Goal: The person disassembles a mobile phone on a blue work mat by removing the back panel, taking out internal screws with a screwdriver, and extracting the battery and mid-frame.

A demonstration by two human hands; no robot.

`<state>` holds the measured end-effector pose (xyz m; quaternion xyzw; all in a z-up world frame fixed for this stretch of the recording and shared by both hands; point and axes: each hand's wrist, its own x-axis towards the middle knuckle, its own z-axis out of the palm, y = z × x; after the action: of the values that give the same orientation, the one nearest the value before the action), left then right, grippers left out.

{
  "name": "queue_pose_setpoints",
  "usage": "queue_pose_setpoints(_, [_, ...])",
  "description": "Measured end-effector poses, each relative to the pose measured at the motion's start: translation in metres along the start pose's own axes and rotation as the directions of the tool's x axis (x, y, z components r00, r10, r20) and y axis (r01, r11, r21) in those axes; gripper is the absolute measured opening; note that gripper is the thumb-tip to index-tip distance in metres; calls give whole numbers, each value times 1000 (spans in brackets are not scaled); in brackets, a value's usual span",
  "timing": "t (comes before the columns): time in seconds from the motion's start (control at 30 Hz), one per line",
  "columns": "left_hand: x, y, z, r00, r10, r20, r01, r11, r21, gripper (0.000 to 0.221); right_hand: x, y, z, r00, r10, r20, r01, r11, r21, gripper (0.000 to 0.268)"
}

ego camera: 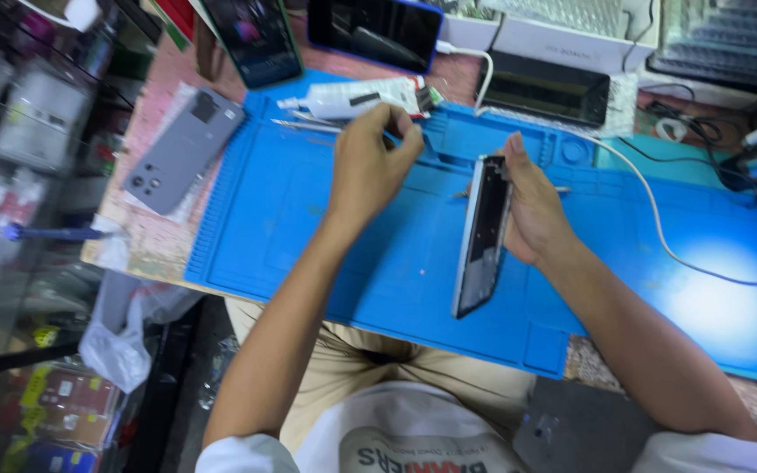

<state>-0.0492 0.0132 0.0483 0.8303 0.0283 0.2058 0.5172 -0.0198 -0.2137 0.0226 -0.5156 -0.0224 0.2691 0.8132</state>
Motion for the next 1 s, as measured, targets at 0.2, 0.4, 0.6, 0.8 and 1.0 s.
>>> queue_pose_setpoints(0.2, [-49, 16, 9, 977, -173, 125, 210, 669, -713, 22, 4, 0, -11, 999, 18, 49, -21, 998, 57, 40])
queue_pose_setpoints(0.4, [-80, 35, 24, 978, -123, 168, 207, 474, -856, 18, 3, 2, -19, 976, -31, 214, -6, 985, 171, 33])
queue_pose_setpoints(0.6, [-77, 54, 15, 999, -18, 39, 41, 701, -712, 9, 6, 1, -26, 960, -62, 274, -5, 971, 238, 32])
queue_pose_setpoints(0.8, [-73, 56, 11, 999, 50, 20, -23, 741, -671, 9, 7, 4, -27, 955, -55, 291, -16, 972, 234, 37])
queue_pose_setpoints(1.0, [-72, 56, 11, 995, 95, -22, -89, 804, -587, 11, 7, 3, -22, 967, -48, 250, -9, 975, 222, 37])
